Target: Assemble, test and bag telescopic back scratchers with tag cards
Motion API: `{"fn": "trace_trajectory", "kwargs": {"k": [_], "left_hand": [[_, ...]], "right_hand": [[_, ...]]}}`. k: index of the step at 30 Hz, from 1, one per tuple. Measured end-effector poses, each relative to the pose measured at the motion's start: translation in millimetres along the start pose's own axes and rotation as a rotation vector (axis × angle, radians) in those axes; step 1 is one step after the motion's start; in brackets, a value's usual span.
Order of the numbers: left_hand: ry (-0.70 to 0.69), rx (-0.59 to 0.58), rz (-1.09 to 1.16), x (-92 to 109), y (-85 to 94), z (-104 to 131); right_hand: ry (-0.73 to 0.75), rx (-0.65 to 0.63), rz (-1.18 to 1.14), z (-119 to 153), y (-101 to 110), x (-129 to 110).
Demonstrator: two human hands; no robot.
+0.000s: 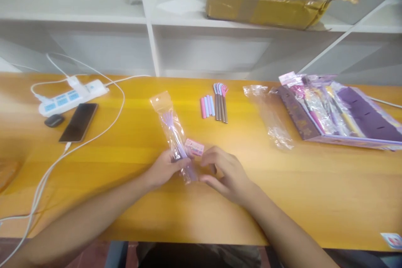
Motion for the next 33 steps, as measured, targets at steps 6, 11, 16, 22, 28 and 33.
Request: {"fn": "trace_trajectory", "kwargs": {"k": [6, 11, 16, 22, 28, 33], "left_hand": [[0.078, 0.057, 0.303, 0, 6.7, -5], [0.04, 0.014, 0.172, -2, 5.2, -4], [-0.042, -0.025, -0.122, -1, 6.2, -4], [-0.07, -0.163, -0.071, 5, -7.1, 0], [-0.012, -0.218, 0.028, -7, -16.8, 0], [-0.016, -0.164, -0.036, -9, -11.8, 0]], "right_hand": [[0.059, -0.113, 0.02, 1, 1, -2], [0.165, -0.07, 0.115, 3, -15, -13], [0.041, -0.05, 0.058, -4, -21, -4], [-0.079, 0.033, -0.002, -5, -17, 6], [-0.189, 0.111, -0.024, 1, -12, 18], [-0.303, 0.14, -0.094, 5, -16, 23]]}}
Point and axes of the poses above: each hand's wrist, its own z-axis away from the middle knuckle, its own y-axis out of the back of the hand, x = y × z, the point moved 7 cm from there along -z, towards the middle knuckle, and after that the axes turned 1 degree about x, right-handed, at the moved point
